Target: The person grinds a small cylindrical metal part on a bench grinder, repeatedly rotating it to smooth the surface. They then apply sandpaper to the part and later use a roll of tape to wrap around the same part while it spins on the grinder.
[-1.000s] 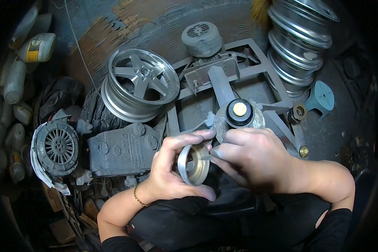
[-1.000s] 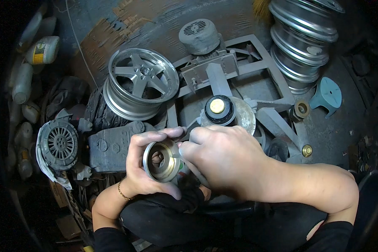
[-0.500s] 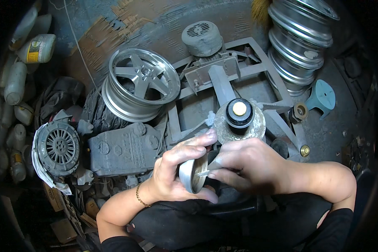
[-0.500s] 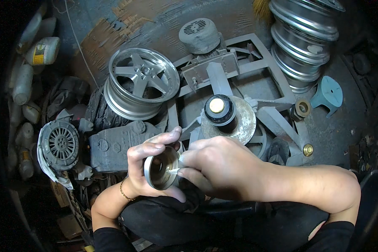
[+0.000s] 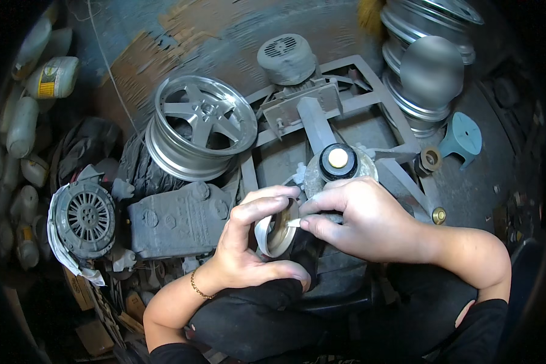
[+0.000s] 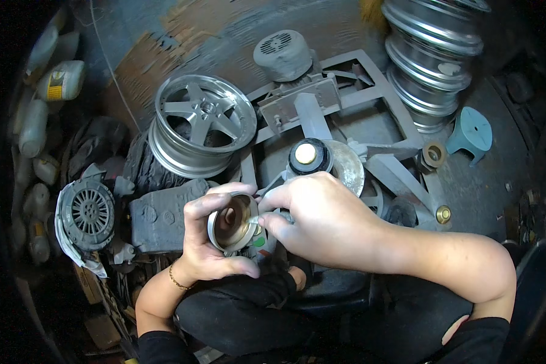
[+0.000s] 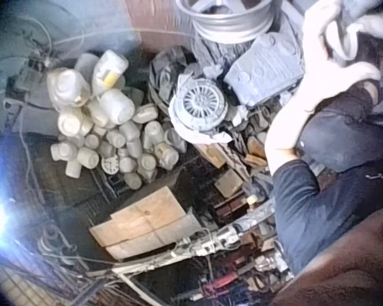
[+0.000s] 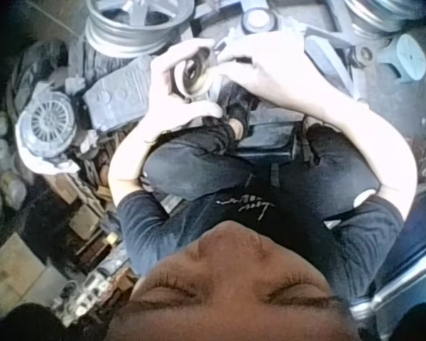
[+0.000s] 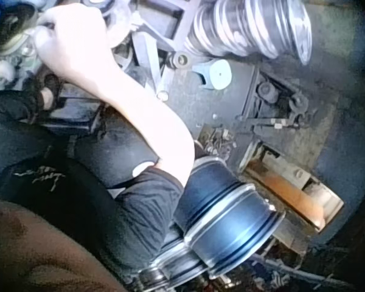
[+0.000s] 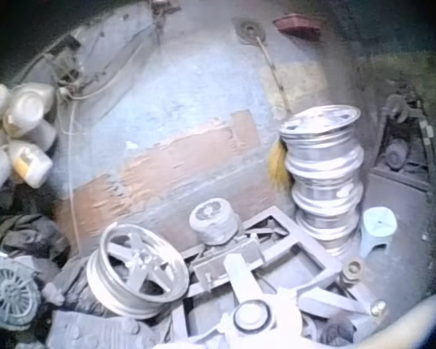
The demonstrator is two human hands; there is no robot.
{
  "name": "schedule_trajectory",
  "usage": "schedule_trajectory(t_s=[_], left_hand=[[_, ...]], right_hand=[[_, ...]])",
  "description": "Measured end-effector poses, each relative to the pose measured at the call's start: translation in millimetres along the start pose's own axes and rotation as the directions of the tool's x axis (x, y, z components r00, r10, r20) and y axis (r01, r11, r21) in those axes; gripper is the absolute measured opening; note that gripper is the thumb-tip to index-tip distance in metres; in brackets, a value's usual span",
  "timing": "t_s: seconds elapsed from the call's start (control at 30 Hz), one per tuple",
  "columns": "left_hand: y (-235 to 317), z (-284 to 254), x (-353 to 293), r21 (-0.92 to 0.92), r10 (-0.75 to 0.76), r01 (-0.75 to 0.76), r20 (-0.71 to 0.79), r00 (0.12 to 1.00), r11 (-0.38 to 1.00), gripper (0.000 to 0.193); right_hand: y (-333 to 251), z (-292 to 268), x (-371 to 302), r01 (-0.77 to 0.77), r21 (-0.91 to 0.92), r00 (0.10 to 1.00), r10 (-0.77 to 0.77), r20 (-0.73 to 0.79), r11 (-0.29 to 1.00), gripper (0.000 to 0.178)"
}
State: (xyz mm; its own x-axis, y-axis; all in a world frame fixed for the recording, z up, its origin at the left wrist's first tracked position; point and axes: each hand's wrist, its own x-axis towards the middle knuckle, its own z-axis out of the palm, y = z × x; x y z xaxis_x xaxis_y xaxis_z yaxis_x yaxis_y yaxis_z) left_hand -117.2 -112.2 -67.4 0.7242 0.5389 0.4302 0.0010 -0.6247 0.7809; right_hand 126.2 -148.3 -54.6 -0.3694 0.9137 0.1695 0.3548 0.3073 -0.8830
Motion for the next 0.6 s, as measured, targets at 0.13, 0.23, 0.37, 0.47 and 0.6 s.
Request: schedule_trajectory(t_s=[0.13,0.23,0.37,0.47,0.6], left_hand=[[5.7,-3.9,1.0,-0.092,-0.108,0.114,0.073,0.991,0.989,0.09],[7.4,-5.2,0.1,-0.19,-0.213,0.225,0.081,0.974,0.956,0.097],[11.9,-7.5,1.9,-0.187,-0.306,0.316,0.077,0.949,0.93,0.103],[9.0,-4.9,1.6,-0.176,-0.243,0.248,0.049,0.969,0.953,0.101],[6.0,-2.8,-2.6,-0.101,-0.201,0.201,0.01,0.979,0.974,0.099]], right_hand=[[-0.1,0.1,-4.9,0.145,-0.32,0.983,-0.173,-0.06,0.936,0.016],[-2.2,2.0,-8.3,0.19,-0.492,0.969,-0.242,-0.045,0.849,0.017],[-3.7,4.7,-9.1,0.216,-0.527,0.961,-0.273,-0.032,0.822,0.02],[-2.3,4.8,-8.7,0.245,-0.501,0.957,-0.289,-0.01,0.83,0.017],[0.8,5.1,-8.4,0.238,-0.444,0.966,-0.26,0.011,0.864,0.014]])
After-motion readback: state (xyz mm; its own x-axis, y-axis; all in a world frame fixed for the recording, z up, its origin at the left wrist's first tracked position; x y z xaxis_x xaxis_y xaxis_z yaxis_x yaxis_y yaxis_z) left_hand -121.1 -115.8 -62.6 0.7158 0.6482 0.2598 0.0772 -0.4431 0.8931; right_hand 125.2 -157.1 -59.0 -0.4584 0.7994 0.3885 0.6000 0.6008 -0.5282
